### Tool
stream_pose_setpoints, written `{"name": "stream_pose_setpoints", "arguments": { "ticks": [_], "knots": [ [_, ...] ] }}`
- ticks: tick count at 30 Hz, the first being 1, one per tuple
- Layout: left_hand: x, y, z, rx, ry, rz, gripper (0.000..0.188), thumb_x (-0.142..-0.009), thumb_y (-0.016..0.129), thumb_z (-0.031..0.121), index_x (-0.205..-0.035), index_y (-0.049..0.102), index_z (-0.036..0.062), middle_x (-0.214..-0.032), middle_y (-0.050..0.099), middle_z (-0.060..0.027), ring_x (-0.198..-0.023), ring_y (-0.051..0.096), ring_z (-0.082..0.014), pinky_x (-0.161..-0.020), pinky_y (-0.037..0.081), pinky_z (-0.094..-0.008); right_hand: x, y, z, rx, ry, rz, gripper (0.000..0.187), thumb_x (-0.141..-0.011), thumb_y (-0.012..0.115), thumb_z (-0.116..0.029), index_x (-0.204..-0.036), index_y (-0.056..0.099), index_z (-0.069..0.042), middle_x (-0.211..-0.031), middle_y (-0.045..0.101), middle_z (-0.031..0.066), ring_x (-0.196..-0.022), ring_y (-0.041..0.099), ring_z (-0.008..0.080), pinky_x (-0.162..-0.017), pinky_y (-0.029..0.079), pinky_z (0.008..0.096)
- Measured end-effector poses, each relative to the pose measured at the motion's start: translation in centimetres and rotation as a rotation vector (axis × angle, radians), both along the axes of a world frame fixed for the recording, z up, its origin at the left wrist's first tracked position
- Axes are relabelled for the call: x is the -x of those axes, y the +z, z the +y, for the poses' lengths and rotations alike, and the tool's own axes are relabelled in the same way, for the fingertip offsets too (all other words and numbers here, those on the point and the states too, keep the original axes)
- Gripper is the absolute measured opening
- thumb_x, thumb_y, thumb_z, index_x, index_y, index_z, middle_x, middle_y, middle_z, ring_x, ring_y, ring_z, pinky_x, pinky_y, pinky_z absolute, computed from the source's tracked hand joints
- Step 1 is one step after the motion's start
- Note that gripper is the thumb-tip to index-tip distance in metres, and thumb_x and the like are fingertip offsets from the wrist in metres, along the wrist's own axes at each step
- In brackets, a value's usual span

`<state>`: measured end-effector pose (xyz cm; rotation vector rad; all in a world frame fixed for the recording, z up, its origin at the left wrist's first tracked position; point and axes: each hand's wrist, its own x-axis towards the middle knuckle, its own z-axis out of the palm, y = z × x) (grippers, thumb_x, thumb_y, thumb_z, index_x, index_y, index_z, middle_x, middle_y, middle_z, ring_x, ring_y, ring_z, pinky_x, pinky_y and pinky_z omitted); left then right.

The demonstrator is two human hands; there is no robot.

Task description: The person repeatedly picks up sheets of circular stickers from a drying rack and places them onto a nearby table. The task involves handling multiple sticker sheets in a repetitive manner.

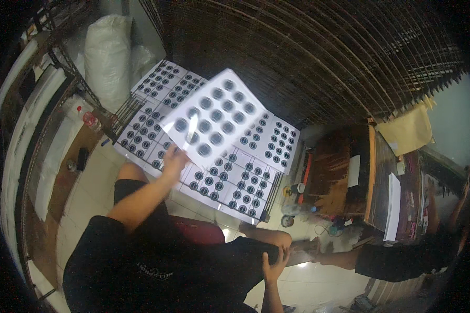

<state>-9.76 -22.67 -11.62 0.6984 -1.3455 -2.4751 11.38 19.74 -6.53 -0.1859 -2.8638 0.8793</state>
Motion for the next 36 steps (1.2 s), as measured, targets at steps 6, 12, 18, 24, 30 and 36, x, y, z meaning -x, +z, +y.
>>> {"name": "stream_pose_setpoints", "arguments": {
  "ticks": [6,12,18,24,30,36],
  "knots": [
    [9.0,-8.2,-15.2,0.052,0.332,-0.044,0.049,-0.081,0.053,-0.004,-0.127,0.038,0.0039,-0.088,0.056,-0.0073,-0.073,0.057,-0.0173,-0.067,0.052,-0.0319,0.0,-2.8,0.8,0.159,-0.119,-0.032,0.047,-0.09,0.05,-0.033,-0.125,0.046,-0.002,-0.131,0.032,0.0223,-0.125,0.03,0.037,-0.105,0.021,0.0469],
    [15.3,-12.5,-19.0,0.061,0.451,-0.122,0.045,-0.079,0.05,-0.006,-0.122,0.042,0.0016,-0.096,0.054,-0.0092,-0.075,0.057,-0.0181,-0.06,0.051,-0.0291,1.2,-1.8,0.8,0.076,-0.085,-0.11,0.052,-0.091,0.045,-0.04,-0.127,0.044,-0.002,-0.129,0.03,0.0216,-0.123,0.029,0.0357,-0.104,0.022,0.0462],
    [20.1,-24.6,-23.1,0.336,0.456,-0.305,0.044,-0.076,0.053,-0.004,-0.12,0.046,-0.0011,-0.098,0.057,-0.0146,-0.08,0.061,-0.023,-0.064,0.054,-0.0322,2.6,-0.9,0.6,0.04,-0.037,-0.168,0.058,-0.092,0.041,-0.042,-0.128,0.039,0.005,-0.129,0.026,0.0204,-0.122,0.029,0.0339,-0.103,0.023,0.0452],
    [23.6,-28.2,-22.5,0.697,0.484,-0.419,0.049,-0.071,0.061,0.008,-0.117,0.052,-0.0032,-0.098,0.063,-0.0181,-0.091,0.062,-0.0316,-0.082,0.047,-0.0376,3.3,-0.9,0.0,0.059,-0.107,-0.197,0.054,-0.091,0.043,-0.038,-0.124,0.043,0.004,-0.127,0.03,0.0207,-0.12,0.03,0.0331,-0.102,0.025,0.0449],
    [26.1,-22.9,-18.9,0.359,0.405,-0.296,0.053,-0.074,0.062,-0.001,-0.124,0.045,0.0002,-0.097,0.06,-0.0173,-0.086,0.063,-0.0246,-0.073,0.054,-0.0338,3.5,-1.0,0.2,-0.05,-0.073,-0.202,0.054,-0.093,0.039,-0.04,-0.125,0.041,0.004,-0.121,0.033,0.0192,-0.114,0.037,0.0313,-0.099,0.028,0.0413],
    [25.2,-21.1,-18.3,0.273,0.4,-0.3,0.051,-0.077,0.058,-0.008,-0.124,0.041,0.0002,-0.093,0.059,-0.0153,-0.081,0.063,-0.0223,-0.064,0.058,-0.0317,4.6,-0.9,0.2,-0.054,-0.058,-0.213,0.054,-0.093,0.039,-0.039,-0.125,0.041,0.004,-0.121,0.033,0.0191,-0.115,0.037,0.0315,-0.1,0.027,0.0419]
  ]
}}
